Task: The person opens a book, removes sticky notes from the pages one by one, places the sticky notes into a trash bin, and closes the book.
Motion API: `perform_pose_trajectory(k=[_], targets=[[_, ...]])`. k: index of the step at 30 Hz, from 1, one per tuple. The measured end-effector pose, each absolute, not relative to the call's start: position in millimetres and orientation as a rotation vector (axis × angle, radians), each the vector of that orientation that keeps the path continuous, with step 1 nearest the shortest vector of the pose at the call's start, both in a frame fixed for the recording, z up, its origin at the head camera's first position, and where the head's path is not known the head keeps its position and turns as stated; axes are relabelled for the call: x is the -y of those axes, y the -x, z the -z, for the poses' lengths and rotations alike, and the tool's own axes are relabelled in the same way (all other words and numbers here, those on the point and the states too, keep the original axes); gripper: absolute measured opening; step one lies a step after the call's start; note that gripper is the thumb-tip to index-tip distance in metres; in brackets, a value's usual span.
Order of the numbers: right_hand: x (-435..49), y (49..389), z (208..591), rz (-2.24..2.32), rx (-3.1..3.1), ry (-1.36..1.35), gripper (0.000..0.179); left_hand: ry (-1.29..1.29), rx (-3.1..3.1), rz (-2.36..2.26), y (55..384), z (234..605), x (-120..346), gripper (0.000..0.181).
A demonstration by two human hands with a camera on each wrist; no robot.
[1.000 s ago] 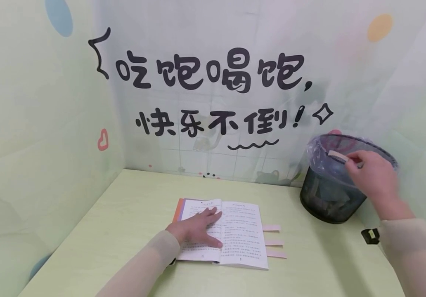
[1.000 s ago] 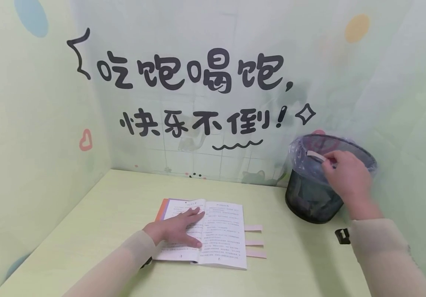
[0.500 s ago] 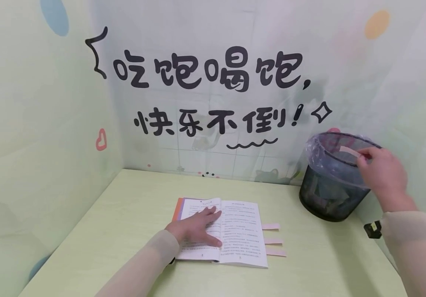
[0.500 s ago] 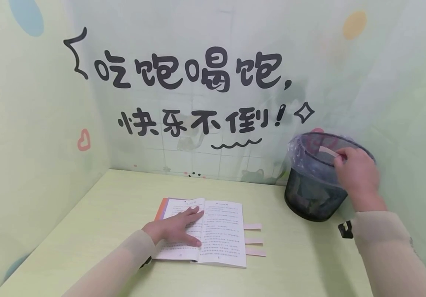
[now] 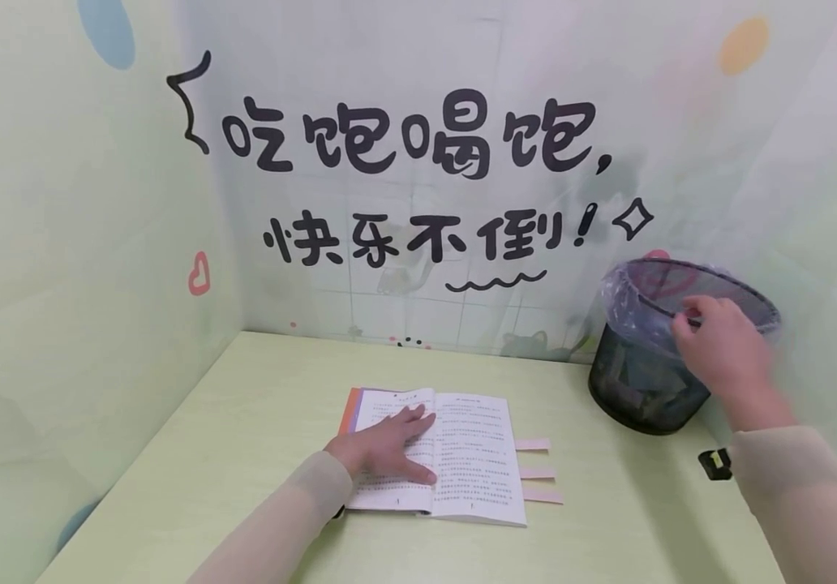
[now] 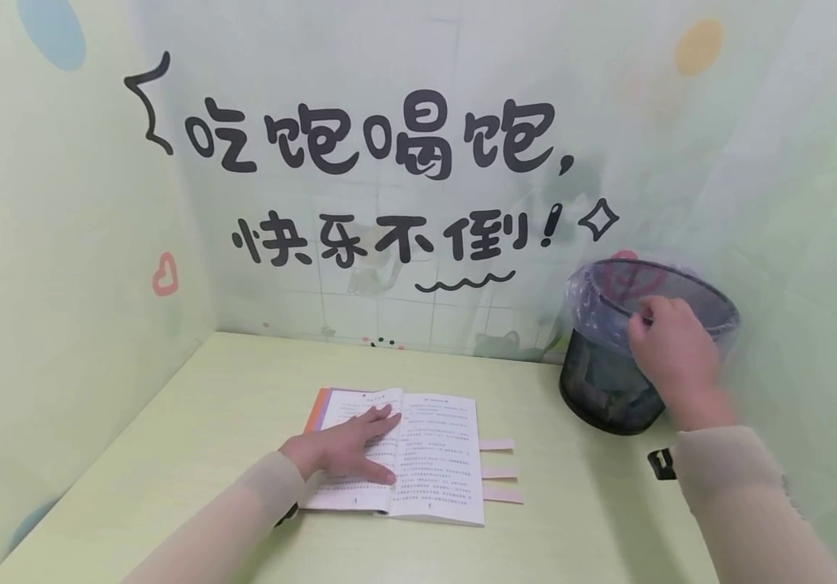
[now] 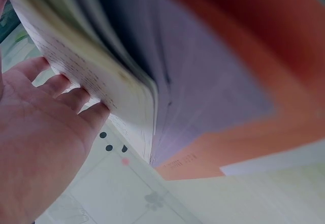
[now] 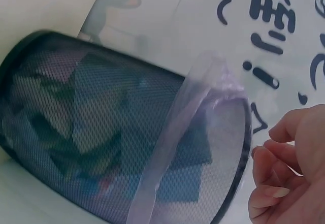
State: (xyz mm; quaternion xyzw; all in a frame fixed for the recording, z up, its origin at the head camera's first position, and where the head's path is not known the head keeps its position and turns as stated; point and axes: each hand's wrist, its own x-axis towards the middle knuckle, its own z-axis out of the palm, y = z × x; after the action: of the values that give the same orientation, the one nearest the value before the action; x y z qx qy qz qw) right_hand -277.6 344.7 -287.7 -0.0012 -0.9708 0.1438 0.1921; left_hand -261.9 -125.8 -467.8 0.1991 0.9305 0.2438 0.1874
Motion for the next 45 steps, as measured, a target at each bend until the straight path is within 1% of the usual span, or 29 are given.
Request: perform_pose_trajectory(k=[6, 16, 25, 30, 37, 45], targets=[[-310, 276, 309, -0.433, 2.699, -0.145, 0.043, -0.538, -2.618, -0.698, 261, 470, 127, 0.109], [-254, 262, 374, -0.486, 2.743, -0.295, 0.028, -0.547, -2.608, -0.707, 262, 471, 127, 0.109], [-209, 250, 426, -0.404, 2.985, -0.322, 0.016, -0.548, -2.611, -0.720, 261, 470, 127, 0.109], [-191, 245, 449, -0.343, 3.070, -0.306, 0.021, -0.544, -2.619, -0.708, 263, 472, 127, 0.109], [-177, 245, 465, -0.286, 3.145, -0.251, 0.039, -0.533, -2.617, -0.709, 264, 473, 127, 0.109], [-171, 242, 466, -0.247, 3.170, -0.250, 0.042, -0.521, -2.625, -0.698, 262, 472, 127, 0.109]])
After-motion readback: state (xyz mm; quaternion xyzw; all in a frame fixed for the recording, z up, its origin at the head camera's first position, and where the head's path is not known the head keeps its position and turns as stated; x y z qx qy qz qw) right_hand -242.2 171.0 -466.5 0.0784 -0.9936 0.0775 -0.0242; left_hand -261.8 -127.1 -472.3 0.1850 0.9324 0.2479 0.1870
